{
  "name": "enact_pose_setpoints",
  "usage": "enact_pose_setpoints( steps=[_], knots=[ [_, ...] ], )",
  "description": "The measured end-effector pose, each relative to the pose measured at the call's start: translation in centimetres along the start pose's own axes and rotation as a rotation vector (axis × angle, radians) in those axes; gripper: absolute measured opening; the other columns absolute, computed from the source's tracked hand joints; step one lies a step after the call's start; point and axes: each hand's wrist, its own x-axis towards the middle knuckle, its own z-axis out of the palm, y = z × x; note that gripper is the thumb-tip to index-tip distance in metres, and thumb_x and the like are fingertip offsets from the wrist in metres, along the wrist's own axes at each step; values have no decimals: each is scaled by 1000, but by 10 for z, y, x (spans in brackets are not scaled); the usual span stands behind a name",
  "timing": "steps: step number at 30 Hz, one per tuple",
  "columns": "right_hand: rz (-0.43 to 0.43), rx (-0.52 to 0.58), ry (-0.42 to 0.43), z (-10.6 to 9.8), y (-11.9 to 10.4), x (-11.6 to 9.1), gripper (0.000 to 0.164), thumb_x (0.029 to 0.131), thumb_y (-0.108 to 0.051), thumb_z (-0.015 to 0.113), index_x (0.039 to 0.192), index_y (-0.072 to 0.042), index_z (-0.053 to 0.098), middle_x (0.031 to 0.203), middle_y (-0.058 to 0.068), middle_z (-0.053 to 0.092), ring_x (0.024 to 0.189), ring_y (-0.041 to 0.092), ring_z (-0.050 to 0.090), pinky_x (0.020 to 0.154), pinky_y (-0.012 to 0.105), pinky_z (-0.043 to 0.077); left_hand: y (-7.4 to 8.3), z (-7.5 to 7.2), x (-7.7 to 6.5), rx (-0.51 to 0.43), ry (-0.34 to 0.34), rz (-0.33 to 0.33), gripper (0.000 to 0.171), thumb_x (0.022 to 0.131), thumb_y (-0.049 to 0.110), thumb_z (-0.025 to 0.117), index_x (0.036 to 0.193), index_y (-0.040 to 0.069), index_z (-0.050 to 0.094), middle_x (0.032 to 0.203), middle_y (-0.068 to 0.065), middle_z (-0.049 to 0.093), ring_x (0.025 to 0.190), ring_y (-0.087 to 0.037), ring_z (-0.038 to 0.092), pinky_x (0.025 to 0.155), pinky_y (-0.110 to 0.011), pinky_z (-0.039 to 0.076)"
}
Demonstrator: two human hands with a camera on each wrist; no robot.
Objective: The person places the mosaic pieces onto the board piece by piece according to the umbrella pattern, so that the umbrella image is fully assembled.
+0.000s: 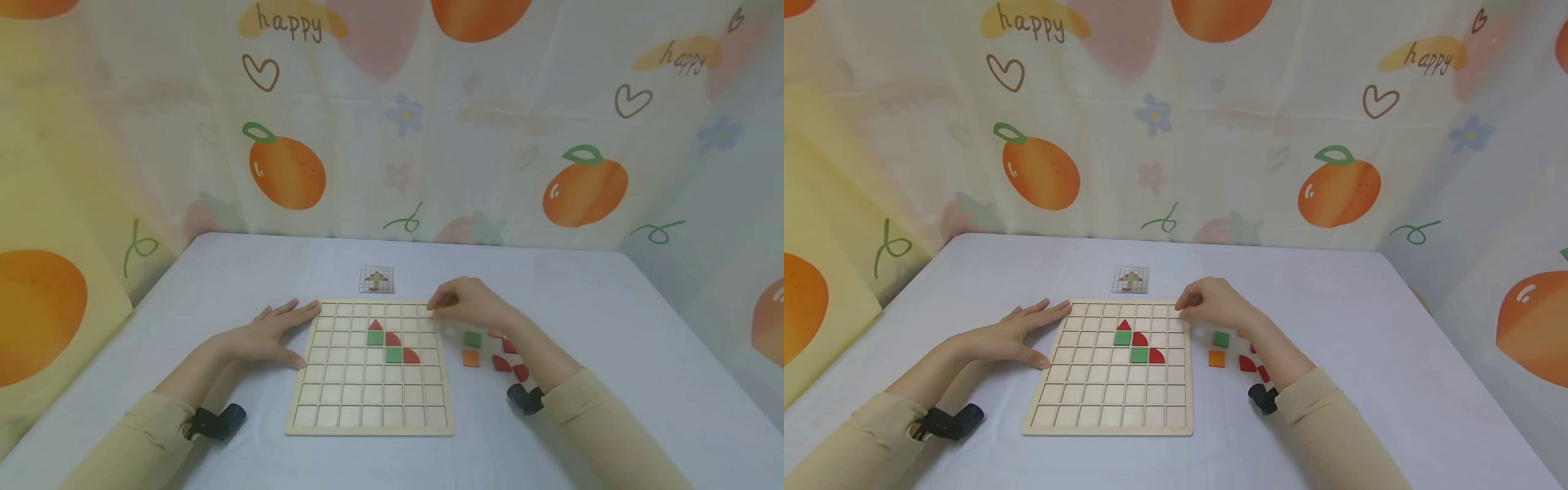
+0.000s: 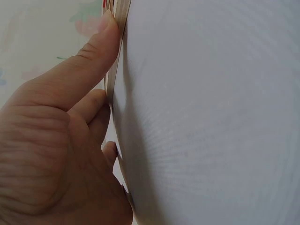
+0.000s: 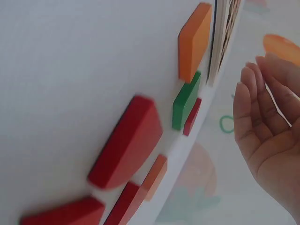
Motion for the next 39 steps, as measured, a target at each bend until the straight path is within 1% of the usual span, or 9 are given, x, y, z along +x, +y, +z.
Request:
enact_pose_setpoints(
  steps=[4, 7, 11, 17, 24, 27, 32, 39],
  knots=[
    [49, 6, 8, -6, 10, -3, 16, 91, -20, 69, 105, -15, 75, 98, -1, 74, 86, 15, 62, 82, 29, 54, 2, -1, -1, -5, 1, 0, 105, 75, 48, 80, 158, 17, 24, 167, -9, 21, 153, -47, 2, 118, -71, -7],
    [82, 6, 16, -10, 19, -6, 17, 92, -20, 68, 106, -14, 74, 99, 0, 74, 86, 15, 63, 84, 32, 55, 2, -1, -1, -4, 3, 2, 105, 75, 48, 80, 158, 17, 24, 167, -9, 21, 153, -47, 2, 118, -71, -7],
    [102, -6, 33, -16, 32, -11, 20, 92, -21, 67, 109, -13, 74, 102, 1, 75, 94, 17, 63, 91, 38, 56, 1, -1, -1, -2, 3, 2, 105, 75, 48, 80, 158, 16, 24, 167, -9, 21, 154, -47, 2, 118, -71, -7],
    [118, -21, 55, -24, 51, -20, 20, 92, -22, 68, 110, -14, 73, 107, 4, 74, 101, 22, 62, 92, 42, 58, 1, -1, -1, -5, 1, -3, 105, 75, 48, 80, 158, 19, 24, 167, -8, 21, 154, -47, 2, 118, -71, -7],
    [150, -37, 52, -33, 69, -31, 21, 91, -23, 69, 109, -13, 73, 108, 7, 73, 98, 21, 62, 88, 39, 59, 1, 0, 0, -3, 0, -5, 105, 75, 49, 80, 158, 19, 24, 167, -8, 20, 154, -46, 2, 118, -71, -8],
    [154, -26, 40, -38, 76, -37, 23, 92, -23, 68, 110, -11, 73, 110, 9, 72, 95, 20, 63, 86, 38, 60, 1, 0, -1, -11, -1, -2, 105, 75, 48, 80, 158, 18, 24, 167, -8, 20, 154, -47, 1, 118, -71, -8],
    [189, -8, 23, -46, 86, -46, 26, 91, -25, 68, 113, -10, 72, 113, 11, 71, 93, 18, 63, 85, 37, 59, 1, -1, -1, -11, 0, 4, 105, 75, 48, 80, 158, 17, 24, 167, -9, 20, 153, -47, 1, 118, -71, -8],
    [231, -13, -6, -52, 98, -56, 30, 91, -27, 69, 115, -9, 71, 114, 12, 70, 91, 16, 62, 83, 34, 59, 1, -1, -1, -5, 0, 7, 105, 75, 48, 80, 158, 18, 24, 167, -9, 20, 153, -47, 2, 118, -71, -7]
  ],
)
